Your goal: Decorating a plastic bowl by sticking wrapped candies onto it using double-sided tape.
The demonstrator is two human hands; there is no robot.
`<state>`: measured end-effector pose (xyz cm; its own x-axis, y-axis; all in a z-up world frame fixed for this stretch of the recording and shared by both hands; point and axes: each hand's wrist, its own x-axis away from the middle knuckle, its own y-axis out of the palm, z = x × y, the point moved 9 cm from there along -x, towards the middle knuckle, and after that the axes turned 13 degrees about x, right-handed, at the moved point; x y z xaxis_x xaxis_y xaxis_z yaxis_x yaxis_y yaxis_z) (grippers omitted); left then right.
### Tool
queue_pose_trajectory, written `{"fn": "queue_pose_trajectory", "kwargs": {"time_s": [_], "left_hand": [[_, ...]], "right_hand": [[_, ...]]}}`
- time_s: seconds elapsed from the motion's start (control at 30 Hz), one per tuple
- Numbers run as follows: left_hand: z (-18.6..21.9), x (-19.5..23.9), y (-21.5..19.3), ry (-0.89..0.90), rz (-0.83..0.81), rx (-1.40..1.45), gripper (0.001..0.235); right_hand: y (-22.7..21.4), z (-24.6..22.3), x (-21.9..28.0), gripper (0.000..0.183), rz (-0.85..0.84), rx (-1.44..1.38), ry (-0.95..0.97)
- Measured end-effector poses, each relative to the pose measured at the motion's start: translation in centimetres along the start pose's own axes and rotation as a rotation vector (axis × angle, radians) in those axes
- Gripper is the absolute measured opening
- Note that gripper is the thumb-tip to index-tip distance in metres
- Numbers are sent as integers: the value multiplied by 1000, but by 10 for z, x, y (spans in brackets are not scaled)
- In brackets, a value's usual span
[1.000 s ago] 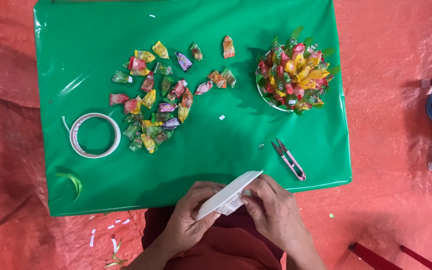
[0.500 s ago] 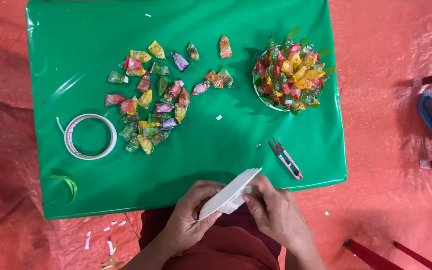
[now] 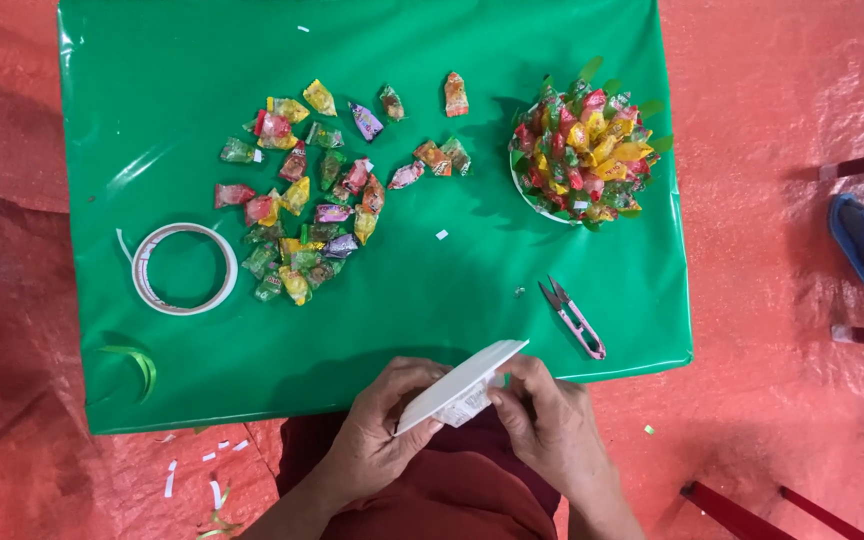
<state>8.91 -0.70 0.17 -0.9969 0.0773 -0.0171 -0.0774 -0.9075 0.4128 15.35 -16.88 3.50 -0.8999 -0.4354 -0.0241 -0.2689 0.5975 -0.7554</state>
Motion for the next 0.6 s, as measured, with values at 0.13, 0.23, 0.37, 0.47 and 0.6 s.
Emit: {"fn": "queue_pose_trajectory", "kwargs": {"time_s": [0.13,0.23,0.37,0.47,0.6], "left_hand": [[0,0,-1,4,9,-20,36],[-1,3,-1,22,-5,4,40],[0,3,-2,21,-1,-7,38],[2,3,-2,24,2,-23,39],[0,2,-3,20,1,3,40]], "right_hand": [[-3,1,3,34,56,69,12],[-3,-2,5,32,64,149,4],[-4,-6,1,25,56,86,-5],[2,4,2,27,27,46,40],[0,-2,1,30,38,69,9]]}}
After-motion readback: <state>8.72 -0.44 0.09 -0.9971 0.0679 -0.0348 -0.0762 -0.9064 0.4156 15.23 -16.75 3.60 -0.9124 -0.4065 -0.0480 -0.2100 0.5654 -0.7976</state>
